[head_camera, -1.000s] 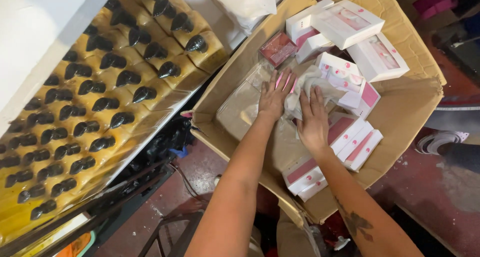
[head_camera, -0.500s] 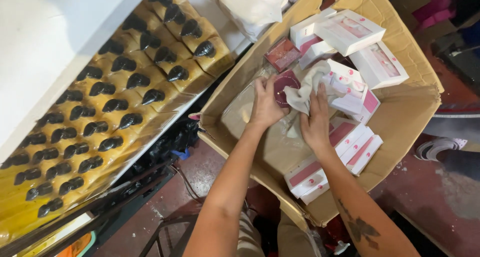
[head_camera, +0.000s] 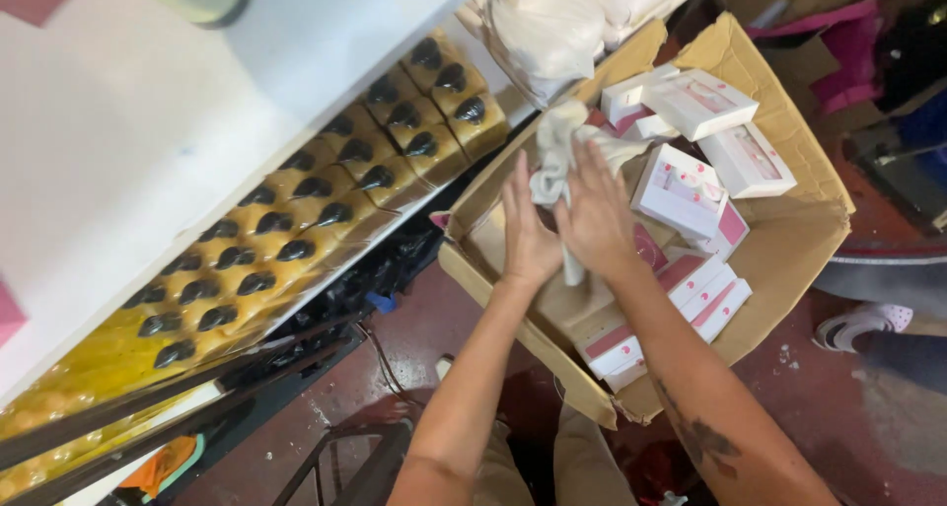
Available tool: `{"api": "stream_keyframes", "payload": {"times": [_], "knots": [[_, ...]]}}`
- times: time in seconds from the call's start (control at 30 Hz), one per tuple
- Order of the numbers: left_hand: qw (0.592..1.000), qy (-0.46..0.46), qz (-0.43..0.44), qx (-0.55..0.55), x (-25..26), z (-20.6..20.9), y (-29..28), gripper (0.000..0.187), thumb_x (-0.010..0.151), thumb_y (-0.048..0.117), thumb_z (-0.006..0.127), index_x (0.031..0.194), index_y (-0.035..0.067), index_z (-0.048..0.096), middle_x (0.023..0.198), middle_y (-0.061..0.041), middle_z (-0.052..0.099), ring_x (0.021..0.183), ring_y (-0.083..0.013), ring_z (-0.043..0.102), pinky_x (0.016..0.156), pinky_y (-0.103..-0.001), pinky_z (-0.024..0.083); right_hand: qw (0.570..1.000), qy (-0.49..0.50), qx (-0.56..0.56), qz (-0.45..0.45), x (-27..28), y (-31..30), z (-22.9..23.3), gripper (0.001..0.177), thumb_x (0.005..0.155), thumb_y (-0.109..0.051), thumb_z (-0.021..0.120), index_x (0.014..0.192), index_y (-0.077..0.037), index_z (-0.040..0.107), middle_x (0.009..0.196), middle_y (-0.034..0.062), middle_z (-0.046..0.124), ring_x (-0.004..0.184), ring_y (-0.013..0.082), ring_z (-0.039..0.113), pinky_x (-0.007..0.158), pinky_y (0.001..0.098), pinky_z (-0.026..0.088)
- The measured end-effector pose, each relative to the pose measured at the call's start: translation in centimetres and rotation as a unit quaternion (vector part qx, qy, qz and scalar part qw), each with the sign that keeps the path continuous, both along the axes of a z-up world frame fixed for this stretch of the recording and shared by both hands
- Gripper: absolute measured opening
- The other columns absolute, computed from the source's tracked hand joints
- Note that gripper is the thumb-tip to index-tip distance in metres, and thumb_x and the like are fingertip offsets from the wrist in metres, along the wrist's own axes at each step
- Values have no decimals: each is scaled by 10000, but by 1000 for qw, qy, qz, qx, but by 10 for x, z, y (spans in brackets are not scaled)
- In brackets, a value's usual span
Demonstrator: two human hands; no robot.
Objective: The person takes small boxes from a cardboard box on the floor, wipes them with a cloth, and places them on a shelf. The person handles both white and maroon boxes, wiping each one before arranging them on the shelf among other products.
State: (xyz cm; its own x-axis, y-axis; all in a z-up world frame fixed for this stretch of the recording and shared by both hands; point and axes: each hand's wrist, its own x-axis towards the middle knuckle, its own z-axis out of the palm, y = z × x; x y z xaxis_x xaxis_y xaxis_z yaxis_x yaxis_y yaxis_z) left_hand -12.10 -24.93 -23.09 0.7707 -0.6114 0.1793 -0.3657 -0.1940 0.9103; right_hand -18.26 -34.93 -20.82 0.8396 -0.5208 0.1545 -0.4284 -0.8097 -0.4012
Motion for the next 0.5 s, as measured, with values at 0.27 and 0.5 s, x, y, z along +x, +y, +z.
{"api": "stream_keyframes", "payload": {"times": [0.27, 0.5], "knots": [[998, -60, -16, -17, -4, 79, 34, 1228, 616, 84, 902, 1602, 74, 170, 1429, -252, 437, 1346, -439, 453, 1148, -461, 419, 971, -61, 191, -129, -16, -35, 23, 544, 1066, -332, 533, 1418, 82, 509, 1504, 319, 481, 1377, 481, 465, 1182, 487, 361], [998, -5, -18, -53, 22, 31, 38, 1006, 879, 51, 727, 1684, 66, 123, 1446, -211, 483, 1358, -353, 514, 1207, -426, 437, 995, -64, 67, 30, -24, 87, 105, 527, 959, -240, 603, 1395, 54, 565, 1596, 269, 368, 1481, 463, 310, 1159, 579, 283]]}}
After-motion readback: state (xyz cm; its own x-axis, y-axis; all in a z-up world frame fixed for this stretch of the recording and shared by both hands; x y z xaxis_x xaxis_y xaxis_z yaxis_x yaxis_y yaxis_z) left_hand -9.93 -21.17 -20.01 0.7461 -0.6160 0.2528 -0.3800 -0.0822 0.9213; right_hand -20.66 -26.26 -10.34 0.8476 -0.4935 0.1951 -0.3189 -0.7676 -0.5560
